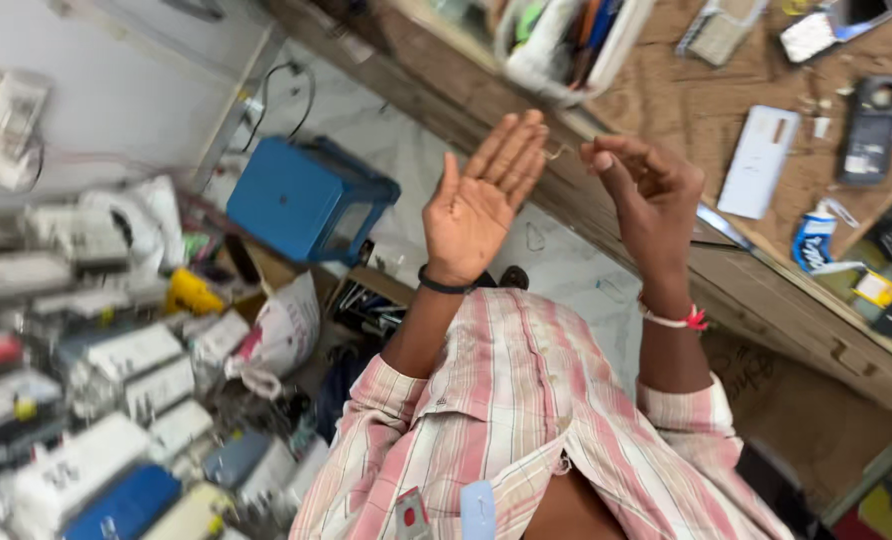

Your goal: The person cleans the edges and screen of a smartphone with a white cloth, then wraps multiple green rubber bands around the device to hold it together. The person repeatedly adjusts the rubber bands and inspects the phone while seated at a cluttered workbench.

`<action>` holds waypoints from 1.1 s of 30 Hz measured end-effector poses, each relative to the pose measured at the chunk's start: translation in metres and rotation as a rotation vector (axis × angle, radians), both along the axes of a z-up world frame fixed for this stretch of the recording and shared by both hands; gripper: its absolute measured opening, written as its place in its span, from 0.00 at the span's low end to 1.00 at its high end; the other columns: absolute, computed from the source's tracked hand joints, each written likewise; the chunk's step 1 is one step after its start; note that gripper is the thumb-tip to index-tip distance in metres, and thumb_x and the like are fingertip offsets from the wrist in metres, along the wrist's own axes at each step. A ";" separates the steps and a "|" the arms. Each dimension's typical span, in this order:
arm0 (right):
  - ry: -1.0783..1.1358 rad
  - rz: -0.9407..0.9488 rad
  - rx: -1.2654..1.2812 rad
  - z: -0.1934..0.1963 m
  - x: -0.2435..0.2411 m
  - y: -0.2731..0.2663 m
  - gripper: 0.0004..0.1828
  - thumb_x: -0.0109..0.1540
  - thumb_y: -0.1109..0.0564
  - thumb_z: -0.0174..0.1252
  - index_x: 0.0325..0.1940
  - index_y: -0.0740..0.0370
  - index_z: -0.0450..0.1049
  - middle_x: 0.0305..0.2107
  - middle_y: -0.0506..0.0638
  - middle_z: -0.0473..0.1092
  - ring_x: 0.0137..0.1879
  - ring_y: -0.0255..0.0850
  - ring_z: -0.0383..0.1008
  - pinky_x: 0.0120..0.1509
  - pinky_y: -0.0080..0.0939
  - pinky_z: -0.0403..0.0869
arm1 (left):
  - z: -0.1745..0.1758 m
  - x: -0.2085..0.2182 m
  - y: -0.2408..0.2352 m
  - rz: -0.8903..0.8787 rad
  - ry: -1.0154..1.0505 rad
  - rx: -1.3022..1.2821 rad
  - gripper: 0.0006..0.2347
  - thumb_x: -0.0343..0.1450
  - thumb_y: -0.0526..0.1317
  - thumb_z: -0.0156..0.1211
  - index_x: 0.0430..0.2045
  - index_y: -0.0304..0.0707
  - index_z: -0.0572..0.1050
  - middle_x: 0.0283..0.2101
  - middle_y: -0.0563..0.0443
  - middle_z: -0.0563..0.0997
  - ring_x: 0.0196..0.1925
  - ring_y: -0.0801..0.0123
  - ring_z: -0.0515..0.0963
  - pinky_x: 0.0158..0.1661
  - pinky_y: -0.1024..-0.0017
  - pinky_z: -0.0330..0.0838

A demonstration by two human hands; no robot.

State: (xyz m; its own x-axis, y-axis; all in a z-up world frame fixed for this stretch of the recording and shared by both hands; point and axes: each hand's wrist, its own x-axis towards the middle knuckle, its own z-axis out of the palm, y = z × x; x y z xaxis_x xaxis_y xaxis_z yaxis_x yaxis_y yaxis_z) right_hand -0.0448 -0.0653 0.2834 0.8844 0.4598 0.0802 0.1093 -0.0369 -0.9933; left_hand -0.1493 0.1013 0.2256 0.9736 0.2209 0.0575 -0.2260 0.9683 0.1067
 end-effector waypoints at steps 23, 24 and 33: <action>0.496 0.125 0.456 -0.053 -0.105 0.003 0.26 0.75 0.41 0.45 0.31 0.63 0.67 0.26 0.46 0.65 0.34 0.33 0.62 0.43 0.33 0.64 | -0.098 -0.111 -0.074 -0.160 0.146 0.545 0.25 0.83 0.49 0.41 0.57 0.20 0.78 0.59 0.35 0.81 0.65 0.58 0.69 0.68 0.62 0.51; 0.549 0.090 0.499 -0.058 -0.099 0.012 0.26 0.74 0.42 0.46 0.29 0.62 0.67 0.24 0.46 0.65 0.32 0.33 0.62 0.41 0.33 0.63 | -0.099 -0.104 -0.068 -0.155 0.108 0.569 0.24 0.83 0.49 0.42 0.57 0.21 0.77 0.60 0.36 0.80 0.67 0.58 0.69 0.70 0.61 0.51; 0.703 -0.144 0.534 -0.070 -0.043 0.042 0.29 0.71 0.42 0.49 0.19 0.61 0.67 0.16 0.50 0.66 0.25 0.38 0.66 0.35 0.35 0.68 | -0.046 -0.020 -0.013 -0.064 -0.145 1.027 0.22 0.85 0.51 0.40 0.57 0.31 0.77 0.81 0.39 0.46 0.84 0.59 0.40 0.79 0.54 0.44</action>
State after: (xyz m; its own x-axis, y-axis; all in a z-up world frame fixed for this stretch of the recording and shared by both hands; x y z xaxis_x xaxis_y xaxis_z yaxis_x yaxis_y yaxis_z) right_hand -0.0873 -0.0236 0.2133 0.8562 0.3972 -0.3304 -0.5013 0.4835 -0.7176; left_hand -0.1697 0.0878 0.1798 0.9505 -0.0530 0.3061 -0.2536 0.4368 0.8631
